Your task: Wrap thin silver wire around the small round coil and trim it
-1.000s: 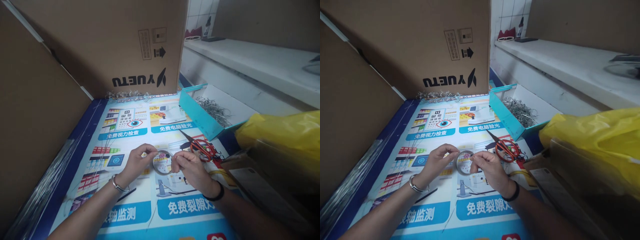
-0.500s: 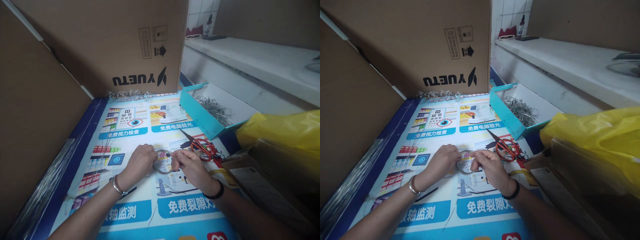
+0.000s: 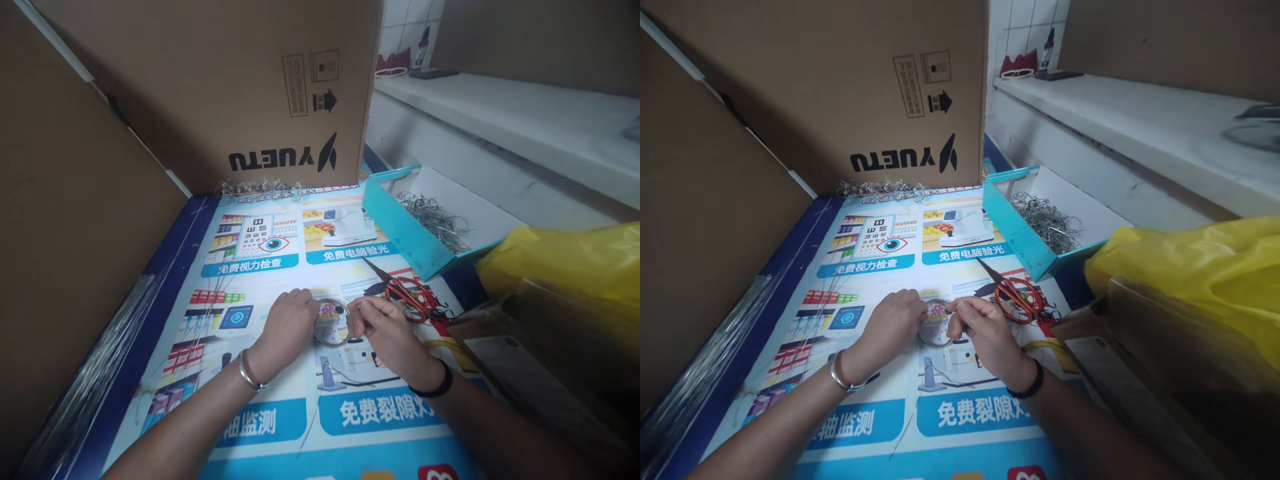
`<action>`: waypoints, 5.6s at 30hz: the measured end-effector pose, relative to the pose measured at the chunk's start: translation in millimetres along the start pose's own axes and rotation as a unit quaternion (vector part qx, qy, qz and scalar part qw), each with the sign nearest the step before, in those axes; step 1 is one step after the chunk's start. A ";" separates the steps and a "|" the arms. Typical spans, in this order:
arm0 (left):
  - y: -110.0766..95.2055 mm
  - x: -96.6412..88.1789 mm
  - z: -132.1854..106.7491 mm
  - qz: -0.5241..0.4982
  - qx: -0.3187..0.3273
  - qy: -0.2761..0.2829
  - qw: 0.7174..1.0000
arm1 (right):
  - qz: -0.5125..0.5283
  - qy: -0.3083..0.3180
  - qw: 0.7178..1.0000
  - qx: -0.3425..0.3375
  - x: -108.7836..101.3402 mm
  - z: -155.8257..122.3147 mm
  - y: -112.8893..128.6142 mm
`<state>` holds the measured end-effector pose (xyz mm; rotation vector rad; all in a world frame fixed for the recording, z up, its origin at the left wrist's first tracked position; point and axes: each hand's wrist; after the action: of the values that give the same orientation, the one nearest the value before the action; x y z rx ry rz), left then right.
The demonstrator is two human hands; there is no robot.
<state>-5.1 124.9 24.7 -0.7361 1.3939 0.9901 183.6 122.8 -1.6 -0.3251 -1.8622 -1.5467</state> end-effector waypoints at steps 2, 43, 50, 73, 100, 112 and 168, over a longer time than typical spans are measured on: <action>-0.6 0.4 0.2 0.000 -0.003 0.005 1.000 | -0.002 -0.004 1.000 -0.001 -0.7 0.0 -0.6; -16.2 -7.0 -6.8 -0.869 -0.140 0.084 0.467 | -0.305 -0.006 0.950 -0.074 5.2 -7.2 -1.6; -16.5 -6.3 -7.4 -0.861 -0.142 0.080 0.482 | -0.315 -0.006 0.946 -0.079 6.0 -6.5 -0.9; -19.5 -6.7 -8.5 -0.824 -0.168 0.037 0.540 | -0.337 -0.007 0.937 -0.088 9.5 -6.7 3.7; -20.1 -12.0 -11.1 -0.553 -0.130 -0.136 0.812 | -0.285 0.029 0.955 -0.079 12.8 -11.6 -0.4; -21.3 -10.2 -15.9 -0.555 -0.065 -0.132 0.818 | -0.118 0.075 0.990 0.017 20.4 -14.7 -3.3; 0.4 -8.2 -30.1 -0.737 -0.135 -0.085 0.657 | -0.172 -0.041 0.977 -0.120 5.1 2.6 4.6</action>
<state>-18.2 97.1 30.5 -1.5391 0.1173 -0.1144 181.7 125.3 5.0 -0.1811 -1.8693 -2.0285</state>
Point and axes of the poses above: each hand's wrist, its own z-axis towards the middle knuckle, its own x-axis out of the palm, y = z × x, and after that the axes turned 8 degrees about z, right-handed
